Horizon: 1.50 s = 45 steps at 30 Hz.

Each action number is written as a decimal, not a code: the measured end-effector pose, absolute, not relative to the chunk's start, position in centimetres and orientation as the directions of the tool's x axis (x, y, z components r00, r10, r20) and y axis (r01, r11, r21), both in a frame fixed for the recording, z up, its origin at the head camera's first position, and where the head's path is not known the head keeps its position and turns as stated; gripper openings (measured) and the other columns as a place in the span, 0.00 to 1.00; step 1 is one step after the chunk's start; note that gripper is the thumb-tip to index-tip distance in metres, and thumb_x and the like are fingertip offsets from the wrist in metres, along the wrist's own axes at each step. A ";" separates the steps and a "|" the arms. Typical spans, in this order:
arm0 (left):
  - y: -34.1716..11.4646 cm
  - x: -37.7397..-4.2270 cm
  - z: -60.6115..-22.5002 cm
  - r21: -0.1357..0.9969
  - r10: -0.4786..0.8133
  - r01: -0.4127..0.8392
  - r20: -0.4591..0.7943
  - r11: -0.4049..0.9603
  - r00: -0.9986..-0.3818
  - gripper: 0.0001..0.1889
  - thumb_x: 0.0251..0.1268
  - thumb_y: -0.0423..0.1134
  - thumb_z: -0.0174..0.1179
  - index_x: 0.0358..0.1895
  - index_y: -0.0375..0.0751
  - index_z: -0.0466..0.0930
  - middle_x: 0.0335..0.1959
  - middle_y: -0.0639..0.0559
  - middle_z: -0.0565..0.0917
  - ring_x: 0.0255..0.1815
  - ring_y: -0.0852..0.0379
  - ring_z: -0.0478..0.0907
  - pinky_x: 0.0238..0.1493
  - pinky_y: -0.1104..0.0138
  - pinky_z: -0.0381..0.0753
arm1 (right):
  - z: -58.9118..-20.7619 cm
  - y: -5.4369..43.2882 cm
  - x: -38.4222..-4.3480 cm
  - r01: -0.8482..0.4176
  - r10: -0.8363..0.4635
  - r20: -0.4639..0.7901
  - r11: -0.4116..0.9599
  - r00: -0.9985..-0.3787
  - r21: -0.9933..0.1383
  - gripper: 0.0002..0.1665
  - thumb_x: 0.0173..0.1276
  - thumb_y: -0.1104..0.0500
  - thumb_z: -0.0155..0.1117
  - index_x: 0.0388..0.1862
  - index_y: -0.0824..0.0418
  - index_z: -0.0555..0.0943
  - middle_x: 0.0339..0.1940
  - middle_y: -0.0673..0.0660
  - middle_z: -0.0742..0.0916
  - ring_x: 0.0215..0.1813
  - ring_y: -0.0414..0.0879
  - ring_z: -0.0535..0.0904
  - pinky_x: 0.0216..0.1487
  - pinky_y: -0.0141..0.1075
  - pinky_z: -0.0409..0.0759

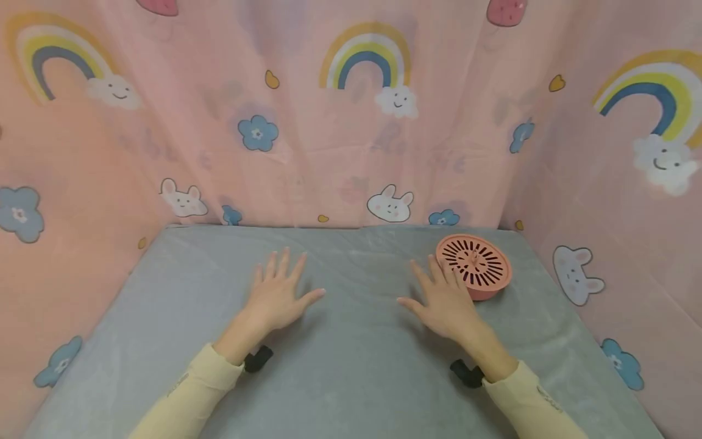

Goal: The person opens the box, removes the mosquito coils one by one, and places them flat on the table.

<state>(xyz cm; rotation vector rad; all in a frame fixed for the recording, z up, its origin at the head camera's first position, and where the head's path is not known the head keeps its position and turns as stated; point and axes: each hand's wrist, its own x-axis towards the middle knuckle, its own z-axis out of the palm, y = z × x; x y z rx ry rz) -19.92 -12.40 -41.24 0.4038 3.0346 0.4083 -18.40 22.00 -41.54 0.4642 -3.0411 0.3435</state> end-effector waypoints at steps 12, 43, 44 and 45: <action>-6.2 -23.0 -40.5 0.357 0.319 0.317 0.054 0.879 -0.946 0.42 0.77 0.68 0.41 0.83 0.46 0.48 0.80 0.33 0.53 0.80 0.35 0.50 0.78 0.42 0.54 | -40.6 25.6 -18.7 -0.332 -0.272 0.253 0.914 -0.928 -0.234 0.37 0.77 0.47 0.60 0.75 0.67 0.68 0.73 0.74 0.70 0.77 0.71 0.57 0.77 0.65 0.50; 8.1 -27.7 -42.2 0.647 0.394 0.399 0.163 0.650 -0.905 0.29 0.81 0.56 0.47 0.79 0.50 0.63 0.74 0.43 0.69 0.74 0.45 0.66 0.72 0.50 0.69 | -40.4 36.1 -22.7 -0.111 -0.029 0.200 0.905 -0.979 -0.411 0.32 0.81 0.52 0.51 0.70 0.76 0.67 0.69 0.78 0.70 0.71 0.76 0.61 0.69 0.71 0.59; 8.4 -27.7 -42.6 0.662 0.396 0.388 0.148 0.641 -0.906 0.29 0.81 0.56 0.47 0.78 0.50 0.63 0.74 0.44 0.69 0.74 0.45 0.66 0.72 0.51 0.69 | -40.5 36.3 -22.8 -0.101 -0.024 0.187 0.906 -0.982 -0.412 0.32 0.81 0.51 0.51 0.70 0.76 0.67 0.69 0.78 0.70 0.71 0.76 0.61 0.69 0.71 0.59; 8.8 -27.7 -43.0 0.678 0.396 0.375 0.134 0.632 -0.908 0.29 0.81 0.56 0.48 0.78 0.51 0.63 0.75 0.44 0.68 0.74 0.46 0.66 0.72 0.51 0.69 | -40.7 36.6 -22.9 -0.094 -0.021 0.174 0.902 -0.984 -0.421 0.32 0.81 0.51 0.51 0.70 0.75 0.67 0.69 0.78 0.69 0.72 0.76 0.60 0.69 0.71 0.58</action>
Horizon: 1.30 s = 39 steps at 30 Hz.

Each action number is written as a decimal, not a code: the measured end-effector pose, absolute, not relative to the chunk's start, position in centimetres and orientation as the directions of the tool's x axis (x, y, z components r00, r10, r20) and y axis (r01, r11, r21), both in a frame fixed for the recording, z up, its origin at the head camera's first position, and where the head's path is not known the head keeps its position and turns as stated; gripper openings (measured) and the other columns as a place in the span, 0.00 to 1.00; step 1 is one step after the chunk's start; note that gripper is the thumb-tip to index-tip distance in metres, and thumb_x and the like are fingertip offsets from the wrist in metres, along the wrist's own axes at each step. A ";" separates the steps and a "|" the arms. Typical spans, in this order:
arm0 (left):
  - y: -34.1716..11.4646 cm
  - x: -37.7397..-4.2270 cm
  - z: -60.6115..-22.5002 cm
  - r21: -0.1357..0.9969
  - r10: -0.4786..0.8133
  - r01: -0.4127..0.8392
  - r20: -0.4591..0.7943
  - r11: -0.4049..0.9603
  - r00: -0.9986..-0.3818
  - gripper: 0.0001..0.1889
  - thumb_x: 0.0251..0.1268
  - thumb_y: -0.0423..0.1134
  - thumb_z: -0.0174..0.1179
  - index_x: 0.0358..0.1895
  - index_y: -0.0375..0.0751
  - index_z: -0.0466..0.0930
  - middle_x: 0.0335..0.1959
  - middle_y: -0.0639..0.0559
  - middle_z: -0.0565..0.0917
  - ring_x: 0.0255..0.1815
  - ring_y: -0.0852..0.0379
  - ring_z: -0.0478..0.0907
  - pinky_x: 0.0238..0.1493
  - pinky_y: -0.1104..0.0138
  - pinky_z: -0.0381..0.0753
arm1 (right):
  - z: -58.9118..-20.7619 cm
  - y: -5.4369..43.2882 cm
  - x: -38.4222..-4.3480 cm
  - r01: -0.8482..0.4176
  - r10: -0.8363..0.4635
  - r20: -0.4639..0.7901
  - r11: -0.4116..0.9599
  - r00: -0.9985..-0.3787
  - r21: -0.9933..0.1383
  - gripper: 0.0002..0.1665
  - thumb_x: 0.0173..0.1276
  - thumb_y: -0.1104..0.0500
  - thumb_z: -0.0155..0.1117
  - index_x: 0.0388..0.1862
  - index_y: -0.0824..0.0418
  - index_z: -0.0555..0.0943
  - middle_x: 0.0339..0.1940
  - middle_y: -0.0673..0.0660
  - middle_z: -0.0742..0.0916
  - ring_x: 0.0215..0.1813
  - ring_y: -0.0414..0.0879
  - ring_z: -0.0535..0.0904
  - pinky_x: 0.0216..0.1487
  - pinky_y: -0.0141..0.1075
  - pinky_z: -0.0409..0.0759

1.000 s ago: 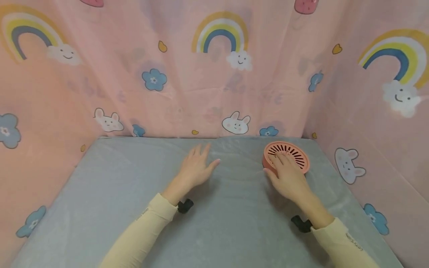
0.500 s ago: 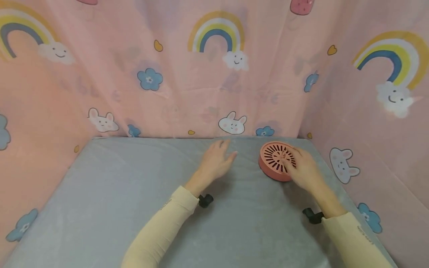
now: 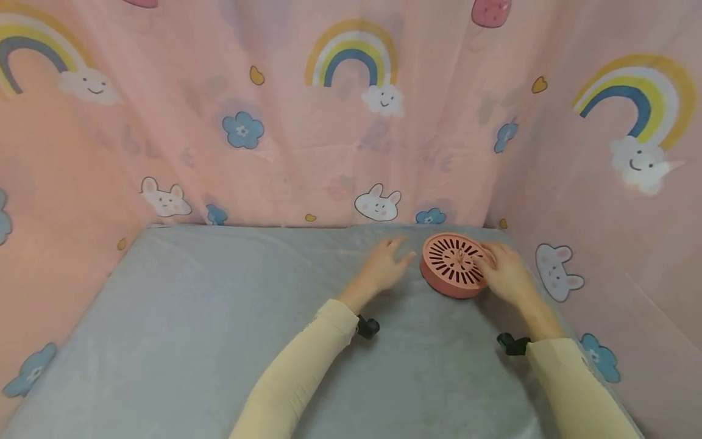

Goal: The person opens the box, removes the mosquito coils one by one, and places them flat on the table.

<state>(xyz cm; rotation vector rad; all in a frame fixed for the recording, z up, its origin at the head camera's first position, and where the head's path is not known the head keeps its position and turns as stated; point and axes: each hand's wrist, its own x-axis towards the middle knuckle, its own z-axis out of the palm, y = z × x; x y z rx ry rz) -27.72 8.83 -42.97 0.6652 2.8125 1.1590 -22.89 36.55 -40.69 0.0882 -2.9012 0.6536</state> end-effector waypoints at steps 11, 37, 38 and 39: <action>12.3 -27.7 -44.9 0.772 0.378 0.328 0.123 0.544 -0.918 0.26 0.80 0.51 0.53 0.75 0.48 0.69 0.71 0.45 0.72 0.68 0.49 0.72 0.67 0.54 0.76 | -43.1 38.6 -24.0 0.010 0.041 0.040 0.813 -0.998 -0.582 0.37 0.83 0.46 0.49 0.75 0.74 0.62 0.73 0.78 0.66 0.71 0.76 0.63 0.66 0.70 0.66; 15.3 -27.4 -45.9 0.932 0.281 0.122 0.023 0.343 -0.960 0.22 0.76 0.43 0.60 0.70 0.49 0.76 0.65 0.49 0.78 0.63 0.54 0.76 0.57 0.64 0.81 | -45.0 39.3 -24.4 0.084 0.132 -0.003 0.612 -0.991 -0.787 0.39 0.79 0.46 0.58 0.77 0.69 0.63 0.76 0.75 0.64 0.77 0.71 0.56 0.73 0.67 0.59; 15.3 -27.4 -45.8 0.936 0.278 0.113 0.017 0.335 -0.960 0.22 0.76 0.43 0.60 0.70 0.49 0.76 0.65 0.49 0.78 0.62 0.54 0.76 0.56 0.64 0.81 | -45.0 39.3 -24.4 0.086 0.135 -0.004 0.607 -0.991 -0.790 0.39 0.79 0.46 0.58 0.77 0.69 0.64 0.76 0.75 0.64 0.77 0.71 0.56 0.73 0.67 0.59; 15.2 -27.4 -45.7 0.939 0.275 0.106 0.012 0.328 -0.961 0.22 0.75 0.43 0.61 0.69 0.49 0.76 0.64 0.49 0.78 0.62 0.54 0.76 0.56 0.64 0.81 | -45.0 39.3 -24.4 0.081 0.134 0.001 0.605 -0.991 -0.792 0.39 0.79 0.47 0.58 0.77 0.69 0.64 0.76 0.75 0.64 0.77 0.71 0.57 0.73 0.67 0.59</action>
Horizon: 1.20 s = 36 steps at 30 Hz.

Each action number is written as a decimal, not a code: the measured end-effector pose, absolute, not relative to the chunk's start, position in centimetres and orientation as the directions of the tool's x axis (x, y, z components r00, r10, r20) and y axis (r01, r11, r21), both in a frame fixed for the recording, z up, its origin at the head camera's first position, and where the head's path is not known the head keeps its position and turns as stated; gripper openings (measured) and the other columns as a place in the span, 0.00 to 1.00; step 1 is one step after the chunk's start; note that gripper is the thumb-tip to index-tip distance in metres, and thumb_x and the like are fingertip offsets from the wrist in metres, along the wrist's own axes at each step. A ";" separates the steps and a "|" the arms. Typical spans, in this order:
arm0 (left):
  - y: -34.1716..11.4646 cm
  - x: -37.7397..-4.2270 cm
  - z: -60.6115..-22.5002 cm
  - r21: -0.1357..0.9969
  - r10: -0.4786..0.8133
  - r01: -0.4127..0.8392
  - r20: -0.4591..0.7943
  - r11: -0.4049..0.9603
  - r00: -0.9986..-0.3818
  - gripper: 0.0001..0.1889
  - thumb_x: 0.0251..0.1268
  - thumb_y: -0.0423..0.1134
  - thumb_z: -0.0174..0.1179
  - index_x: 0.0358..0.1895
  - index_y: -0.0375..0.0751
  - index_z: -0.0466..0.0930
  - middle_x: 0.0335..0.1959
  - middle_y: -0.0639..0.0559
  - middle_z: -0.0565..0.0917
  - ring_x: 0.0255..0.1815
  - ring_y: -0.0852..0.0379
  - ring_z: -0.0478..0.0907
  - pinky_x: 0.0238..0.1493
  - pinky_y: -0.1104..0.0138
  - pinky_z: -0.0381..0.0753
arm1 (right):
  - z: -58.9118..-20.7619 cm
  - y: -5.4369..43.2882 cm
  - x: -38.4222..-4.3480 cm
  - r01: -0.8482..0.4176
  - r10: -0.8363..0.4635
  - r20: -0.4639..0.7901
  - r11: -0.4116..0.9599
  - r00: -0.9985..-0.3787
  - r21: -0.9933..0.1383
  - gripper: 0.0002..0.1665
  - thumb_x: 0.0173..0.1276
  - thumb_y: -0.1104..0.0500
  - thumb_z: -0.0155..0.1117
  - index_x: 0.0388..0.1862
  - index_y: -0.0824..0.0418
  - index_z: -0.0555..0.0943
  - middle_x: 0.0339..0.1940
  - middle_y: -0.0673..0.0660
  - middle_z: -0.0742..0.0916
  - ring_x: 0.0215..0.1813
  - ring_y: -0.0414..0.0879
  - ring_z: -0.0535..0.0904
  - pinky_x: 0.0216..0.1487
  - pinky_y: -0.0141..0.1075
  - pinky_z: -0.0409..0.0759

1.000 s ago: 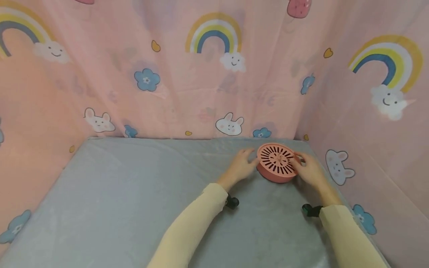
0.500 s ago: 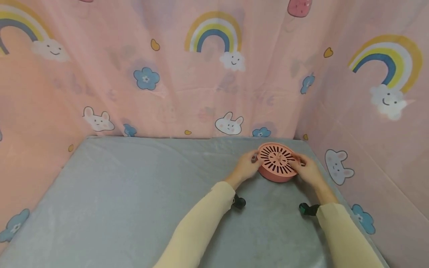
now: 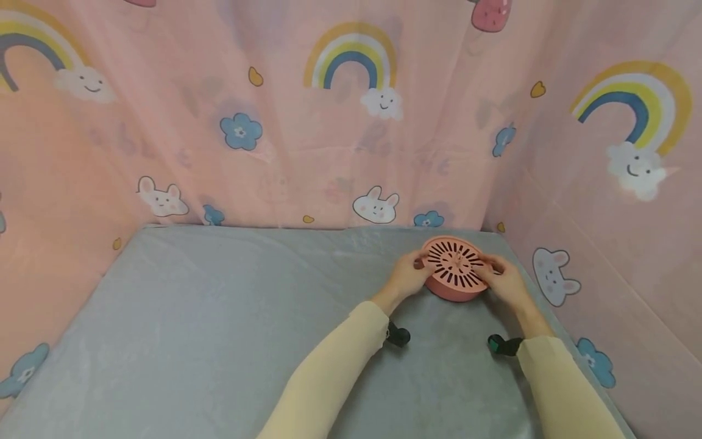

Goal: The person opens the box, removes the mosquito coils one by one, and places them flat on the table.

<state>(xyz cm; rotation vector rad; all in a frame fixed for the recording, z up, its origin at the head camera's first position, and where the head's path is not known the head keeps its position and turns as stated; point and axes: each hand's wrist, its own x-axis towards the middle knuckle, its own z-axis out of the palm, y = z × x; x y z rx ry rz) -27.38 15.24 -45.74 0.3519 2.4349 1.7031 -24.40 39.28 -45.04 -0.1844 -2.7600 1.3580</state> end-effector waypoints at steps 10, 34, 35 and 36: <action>13.9 -27.9 -46.1 0.964 0.258 0.070 0.001 0.257 -0.966 0.21 0.76 0.40 0.60 0.70 0.48 0.76 0.63 0.48 0.78 0.59 0.53 0.77 0.48 0.66 0.83 | -45.2 38.1 -24.6 0.057 0.129 0.015 0.535 -0.991 -0.843 0.38 0.78 0.47 0.59 0.77 0.69 0.65 0.73 0.74 0.68 0.65 0.59 0.69 0.43 0.20 0.75; 4.6 -28.3 -43.3 0.979 0.280 0.087 0.033 0.184 -0.959 0.24 0.76 0.39 0.59 0.72 0.44 0.72 0.65 0.42 0.74 0.54 0.50 0.81 0.49 0.55 0.87 | -42.3 29.9 -26.1 0.054 0.066 -0.031 0.370 -0.997 -0.927 0.34 0.78 0.52 0.60 0.77 0.64 0.66 0.73 0.70 0.69 0.65 0.59 0.72 0.48 0.25 0.81; 4.2 -28.3 -43.3 0.980 0.282 0.088 0.035 0.176 -0.959 0.24 0.76 0.39 0.59 0.72 0.44 0.72 0.65 0.42 0.74 0.54 0.49 0.81 0.50 0.53 0.86 | -42.2 29.6 -26.1 0.057 0.065 -0.036 0.362 -0.997 -0.930 0.34 0.78 0.52 0.60 0.77 0.64 0.67 0.73 0.70 0.69 0.65 0.58 0.72 0.48 0.25 0.81; 3.8 -28.2 -43.3 0.982 0.283 0.087 0.036 0.169 -0.958 0.24 0.76 0.39 0.59 0.72 0.44 0.72 0.65 0.41 0.74 0.55 0.47 0.81 0.51 0.51 0.86 | -42.1 29.2 -26.2 0.058 0.063 -0.038 0.354 -0.997 -0.933 0.34 0.78 0.53 0.60 0.77 0.63 0.67 0.73 0.69 0.69 0.65 0.58 0.72 0.48 0.25 0.81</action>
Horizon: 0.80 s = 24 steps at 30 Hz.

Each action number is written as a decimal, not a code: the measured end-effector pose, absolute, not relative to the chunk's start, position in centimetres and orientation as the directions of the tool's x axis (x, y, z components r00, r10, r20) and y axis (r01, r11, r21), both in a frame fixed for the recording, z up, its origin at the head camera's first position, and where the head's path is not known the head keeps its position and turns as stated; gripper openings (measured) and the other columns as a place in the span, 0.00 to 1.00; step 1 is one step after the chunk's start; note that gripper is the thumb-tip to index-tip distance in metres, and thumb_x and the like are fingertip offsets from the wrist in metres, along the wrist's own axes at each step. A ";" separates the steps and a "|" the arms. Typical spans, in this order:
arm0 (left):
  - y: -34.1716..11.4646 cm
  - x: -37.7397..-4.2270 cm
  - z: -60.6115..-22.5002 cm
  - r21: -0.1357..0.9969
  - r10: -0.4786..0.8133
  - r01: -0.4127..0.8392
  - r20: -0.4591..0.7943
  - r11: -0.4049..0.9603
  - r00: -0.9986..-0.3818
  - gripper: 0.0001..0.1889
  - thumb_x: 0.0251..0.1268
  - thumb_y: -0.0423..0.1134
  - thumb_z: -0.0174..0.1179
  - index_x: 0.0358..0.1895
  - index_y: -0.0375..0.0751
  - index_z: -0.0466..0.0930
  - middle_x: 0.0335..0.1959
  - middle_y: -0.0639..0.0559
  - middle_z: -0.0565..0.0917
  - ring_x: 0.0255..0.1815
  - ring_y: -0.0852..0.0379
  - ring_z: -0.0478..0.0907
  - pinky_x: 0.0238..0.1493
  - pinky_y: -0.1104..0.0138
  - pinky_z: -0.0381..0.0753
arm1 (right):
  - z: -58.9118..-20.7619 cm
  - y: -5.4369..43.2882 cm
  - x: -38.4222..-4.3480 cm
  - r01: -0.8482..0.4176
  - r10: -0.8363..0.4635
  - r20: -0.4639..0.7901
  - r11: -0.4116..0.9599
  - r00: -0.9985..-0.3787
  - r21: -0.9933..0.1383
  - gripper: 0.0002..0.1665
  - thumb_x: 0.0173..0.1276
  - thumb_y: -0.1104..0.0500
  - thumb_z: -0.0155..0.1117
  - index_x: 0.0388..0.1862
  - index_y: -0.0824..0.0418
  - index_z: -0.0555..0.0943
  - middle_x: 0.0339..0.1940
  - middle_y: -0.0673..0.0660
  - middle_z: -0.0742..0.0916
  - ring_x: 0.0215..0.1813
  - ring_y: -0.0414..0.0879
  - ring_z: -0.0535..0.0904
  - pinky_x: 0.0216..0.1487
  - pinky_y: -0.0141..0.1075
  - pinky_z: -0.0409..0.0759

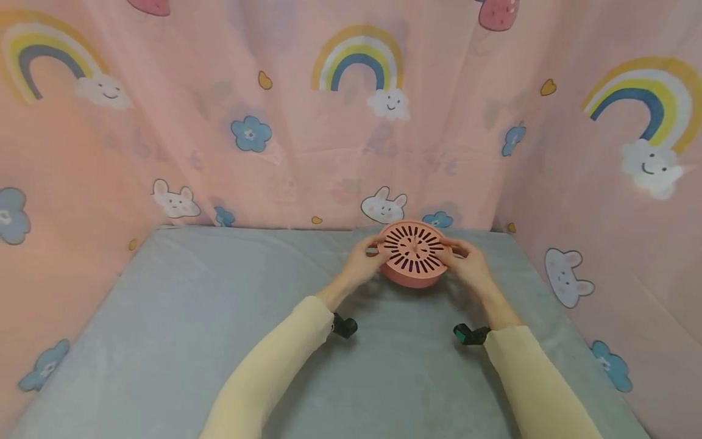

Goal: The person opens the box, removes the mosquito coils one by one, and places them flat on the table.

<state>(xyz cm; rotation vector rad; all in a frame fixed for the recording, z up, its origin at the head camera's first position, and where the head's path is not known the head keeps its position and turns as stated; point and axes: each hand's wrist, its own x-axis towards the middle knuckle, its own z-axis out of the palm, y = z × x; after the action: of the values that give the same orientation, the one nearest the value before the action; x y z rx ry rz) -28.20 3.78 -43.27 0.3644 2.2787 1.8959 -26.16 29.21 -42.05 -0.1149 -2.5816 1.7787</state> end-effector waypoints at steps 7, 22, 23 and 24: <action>0.6 -27.7 -43.2 0.983 0.269 0.099 0.054 0.158 -0.962 0.24 0.76 0.39 0.59 0.72 0.42 0.71 0.66 0.39 0.73 0.60 0.43 0.79 0.54 0.49 0.84 | -41.6 26.4 -26.2 0.045 0.055 -0.027 0.364 -0.998 -0.930 0.31 0.78 0.54 0.61 0.75 0.62 0.70 0.72 0.68 0.71 0.65 0.58 0.73 0.56 0.36 0.82; -6.4 -26.2 -43.6 0.985 0.232 0.090 0.054 0.149 -0.971 0.25 0.75 0.40 0.62 0.72 0.42 0.72 0.67 0.38 0.72 0.63 0.41 0.77 0.53 0.56 0.86 | -42.3 20.6 -26.3 -0.017 -0.036 0.006 0.321 -0.999 -0.947 0.27 0.75 0.57 0.65 0.70 0.63 0.75 0.68 0.67 0.75 0.67 0.60 0.74 0.61 0.46 0.81; -6.8 -26.1 -43.8 0.985 0.230 0.089 0.053 0.151 -0.972 0.26 0.75 0.40 0.62 0.72 0.41 0.72 0.68 0.38 0.71 0.64 0.40 0.77 0.54 0.56 0.86 | -42.4 20.3 -26.3 -0.020 -0.042 0.007 0.320 -0.999 -0.947 0.27 0.75 0.57 0.65 0.70 0.63 0.75 0.68 0.67 0.75 0.67 0.60 0.74 0.61 0.47 0.80; -7.1 -25.9 -43.7 0.984 0.225 0.082 0.045 0.159 -0.973 0.26 0.75 0.40 0.61 0.72 0.41 0.71 0.68 0.37 0.70 0.64 0.39 0.76 0.55 0.55 0.85 | -42.6 20.0 -26.3 -0.024 -0.051 0.009 0.312 -0.999 -0.950 0.27 0.75 0.57 0.65 0.70 0.63 0.75 0.68 0.67 0.75 0.67 0.61 0.74 0.61 0.47 0.81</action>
<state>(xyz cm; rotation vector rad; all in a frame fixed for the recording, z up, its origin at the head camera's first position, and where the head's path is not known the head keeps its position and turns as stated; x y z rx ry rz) -25.94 -7.10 -43.68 0.3069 2.3037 1.9438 -26.28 20.05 -42.56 0.0739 -2.5628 1.8550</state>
